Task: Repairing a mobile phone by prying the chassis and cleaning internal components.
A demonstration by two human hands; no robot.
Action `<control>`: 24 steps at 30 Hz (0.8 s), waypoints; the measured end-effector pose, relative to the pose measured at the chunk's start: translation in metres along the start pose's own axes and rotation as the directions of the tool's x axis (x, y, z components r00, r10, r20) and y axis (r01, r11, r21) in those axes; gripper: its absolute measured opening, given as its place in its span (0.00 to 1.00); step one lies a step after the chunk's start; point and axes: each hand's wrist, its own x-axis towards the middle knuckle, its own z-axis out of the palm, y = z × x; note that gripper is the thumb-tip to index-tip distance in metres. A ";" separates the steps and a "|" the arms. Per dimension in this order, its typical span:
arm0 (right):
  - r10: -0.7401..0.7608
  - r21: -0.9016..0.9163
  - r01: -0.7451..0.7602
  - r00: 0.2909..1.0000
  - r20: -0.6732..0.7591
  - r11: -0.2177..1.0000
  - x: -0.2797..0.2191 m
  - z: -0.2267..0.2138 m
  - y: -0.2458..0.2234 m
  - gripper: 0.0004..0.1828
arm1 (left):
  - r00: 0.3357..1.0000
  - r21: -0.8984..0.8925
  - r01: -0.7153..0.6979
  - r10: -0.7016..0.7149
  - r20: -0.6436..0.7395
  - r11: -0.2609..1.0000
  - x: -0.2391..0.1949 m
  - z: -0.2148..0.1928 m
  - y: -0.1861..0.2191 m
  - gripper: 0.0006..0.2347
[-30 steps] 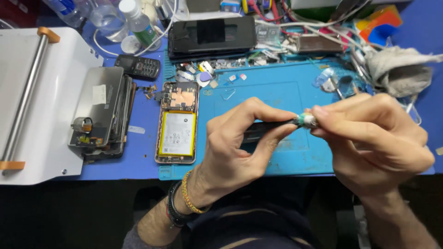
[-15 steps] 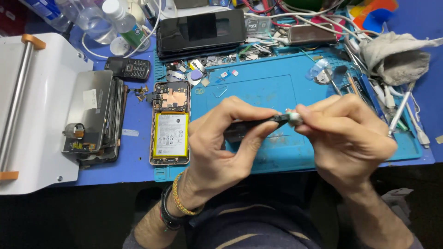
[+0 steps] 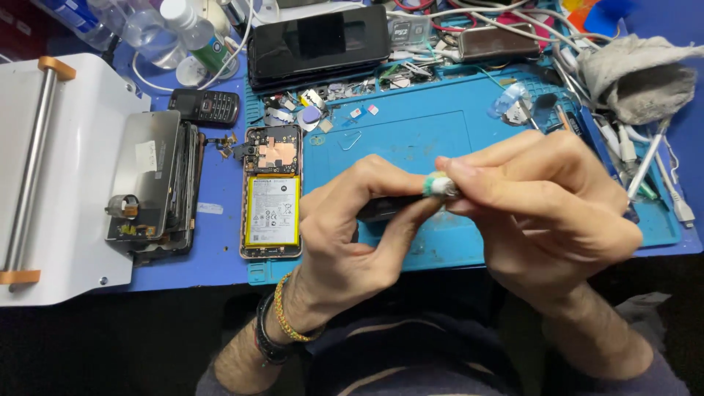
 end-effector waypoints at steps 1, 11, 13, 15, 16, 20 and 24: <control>-0.007 -0.007 0.007 1.000 0.001 1.000 -0.006 -0.005 0.005 0.12 | 1.000 -0.006 -0.008 0.008 -0.002 1.000 0.005 0.000 0.003 0.06; 0.001 -0.060 0.001 1.000 0.028 0.998 -0.013 -0.010 0.012 0.12 | 0.999 -0.033 0.035 -0.036 -0.028 0.999 0.005 -0.001 0.002 0.07; 0.006 -0.041 -0.005 1.000 0.026 0.999 -0.008 -0.008 0.008 0.13 | 1.000 -0.012 -0.006 0.006 -0.030 1.000 0.005 -0.001 0.002 0.07; -0.038 -0.123 0.044 0.998 0.055 0.991 0.011 -0.005 -0.007 0.13 | 0.999 -0.016 -0.049 0.049 -0.024 0.999 0.004 -0.001 0.000 0.06; -0.053 -0.116 0.059 0.997 0.057 0.991 0.007 -0.010 -0.002 0.13 | 0.998 -0.007 -0.060 0.060 -0.033 0.998 0.006 -0.001 0.001 0.06; -0.034 -0.160 0.055 0.992 0.125 0.986 0.002 -0.019 0.007 0.11 | 0.997 0.013 -0.055 0.056 -0.052 0.998 0.009 -0.002 0.001 0.06; -0.053 -0.216 0.088 0.985 0.162 0.972 0.014 -0.016 -0.006 0.12 | 0.997 -0.011 -0.063 0.062 -0.044 0.998 0.005 -0.002 -0.003 0.05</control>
